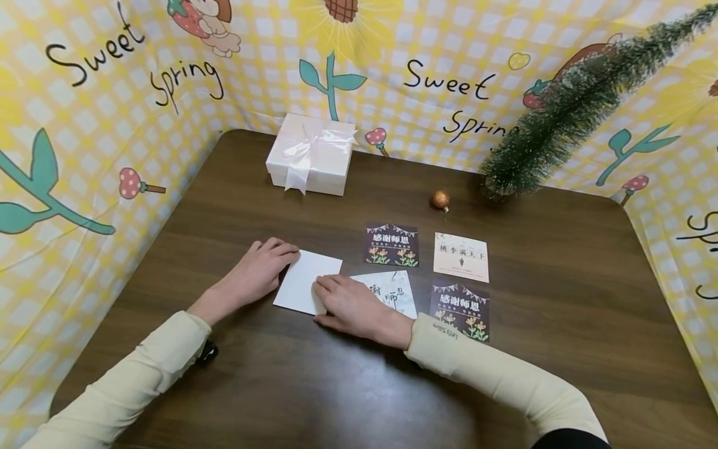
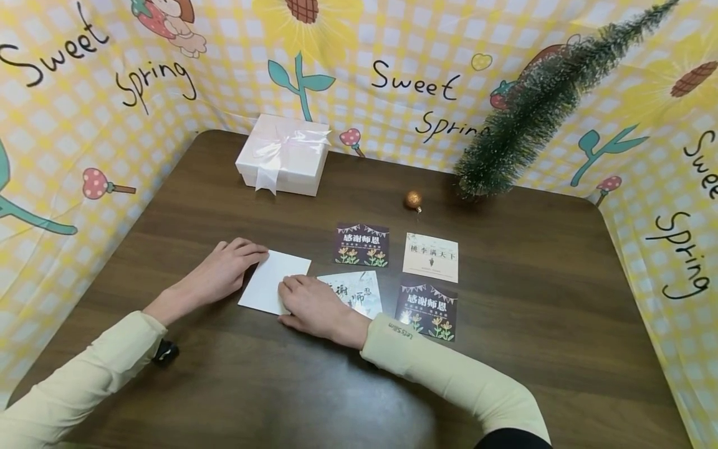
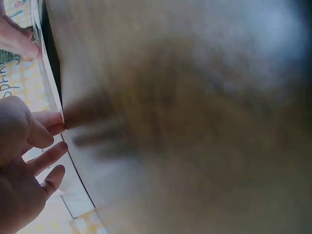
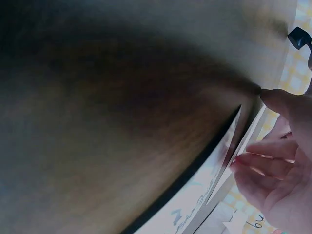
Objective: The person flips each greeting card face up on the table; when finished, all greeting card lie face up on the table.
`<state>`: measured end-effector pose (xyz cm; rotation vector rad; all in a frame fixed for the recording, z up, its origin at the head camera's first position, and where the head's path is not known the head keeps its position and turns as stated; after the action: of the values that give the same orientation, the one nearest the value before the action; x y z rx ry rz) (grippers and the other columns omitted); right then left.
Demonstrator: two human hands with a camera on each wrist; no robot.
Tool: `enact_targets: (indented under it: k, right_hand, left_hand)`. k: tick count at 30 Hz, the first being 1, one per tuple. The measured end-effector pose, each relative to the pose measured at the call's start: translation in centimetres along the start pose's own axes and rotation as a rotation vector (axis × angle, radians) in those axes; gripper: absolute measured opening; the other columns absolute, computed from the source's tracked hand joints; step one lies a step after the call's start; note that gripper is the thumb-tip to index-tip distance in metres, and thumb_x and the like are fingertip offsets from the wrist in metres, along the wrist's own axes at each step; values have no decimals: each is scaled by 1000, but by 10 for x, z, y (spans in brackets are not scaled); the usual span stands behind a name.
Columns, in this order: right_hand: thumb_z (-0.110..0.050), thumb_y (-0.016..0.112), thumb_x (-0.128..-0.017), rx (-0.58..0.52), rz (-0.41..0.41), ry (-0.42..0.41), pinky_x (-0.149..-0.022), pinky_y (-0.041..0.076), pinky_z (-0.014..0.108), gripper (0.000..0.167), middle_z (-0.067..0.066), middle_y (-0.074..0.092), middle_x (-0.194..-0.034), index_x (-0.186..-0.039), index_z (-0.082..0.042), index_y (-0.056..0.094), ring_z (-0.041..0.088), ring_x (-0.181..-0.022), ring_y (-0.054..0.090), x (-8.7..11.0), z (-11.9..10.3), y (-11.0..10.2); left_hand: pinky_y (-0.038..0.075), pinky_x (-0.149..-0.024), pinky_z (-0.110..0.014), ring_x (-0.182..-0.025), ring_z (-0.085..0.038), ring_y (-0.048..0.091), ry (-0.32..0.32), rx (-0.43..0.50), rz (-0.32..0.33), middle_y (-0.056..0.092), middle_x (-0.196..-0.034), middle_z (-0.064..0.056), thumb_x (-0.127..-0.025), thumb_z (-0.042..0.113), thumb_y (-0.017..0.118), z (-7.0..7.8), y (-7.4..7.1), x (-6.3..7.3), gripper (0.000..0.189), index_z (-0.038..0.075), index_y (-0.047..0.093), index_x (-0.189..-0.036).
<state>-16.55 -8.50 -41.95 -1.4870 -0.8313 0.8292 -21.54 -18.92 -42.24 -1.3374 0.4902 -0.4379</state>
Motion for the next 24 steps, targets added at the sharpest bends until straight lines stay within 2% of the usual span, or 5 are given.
enact_targets:
  k: [4, 8, 16, 21, 24]
  right_hand:
    - [-32, 63, -94, 3, 56, -43, -86, 52, 30, 22, 2, 66, -106, -101, -11, 64, 18, -105, 62, 2, -2, -6]
    - [-22, 60, -94, 8, 173, -100, -73, 54, 28, 10, -5, 67, -92, -88, -15, 64, 13, -91, 66, 7, -4, -20]
    - [-13, 63, -93, -2, 416, -113, -67, 55, 25, 8, -2, 72, -88, -95, -11, 69, 12, -78, 68, 18, 12, -55]
    - [-10, 64, -93, -53, 450, -65, -69, 56, 27, 11, 1, 72, -89, -102, -7, 68, 13, -80, 69, 20, 27, -66]
    - [-8, 63, -93, -94, 443, -43, -70, 56, 27, 11, 3, 72, -89, -103, -5, 68, 15, -80, 69, 20, 34, -68]
  left_hand:
    - [41, -82, -48, -115, -32, 51, 19, -9, -2, 61, -127, -14, -82, -11, 60, 1, -2, -1, 42, -2, 63, -123]
    - [42, -82, -48, -115, -33, 52, 44, -16, -6, 61, -126, -15, -80, -15, 58, 2, -4, -1, 45, -1, 63, -123]
    - [40, -79, -47, -111, -33, 55, 65, 80, 3, 66, -118, -14, -84, -4, 67, 4, -13, -2, 33, 1, 66, -117]
    - [39, -73, -41, -98, -25, 61, 58, 127, 60, 70, -102, -5, -81, 6, 76, 6, -17, -6, 23, 9, 71, -103]
    - [38, -69, -37, -89, -21, 63, 64, 128, 116, 71, -92, 1, -84, 10, 74, 9, -20, -7, 12, 13, 73, -96]
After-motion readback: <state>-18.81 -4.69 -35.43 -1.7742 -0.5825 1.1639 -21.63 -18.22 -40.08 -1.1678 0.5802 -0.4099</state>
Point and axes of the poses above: each hand's wrist, its own x-axis away from the middle knuckle, its own y-axis out of the palm, z = x × y, the point moved 9 cm from there along -x, towards the middle knuckle
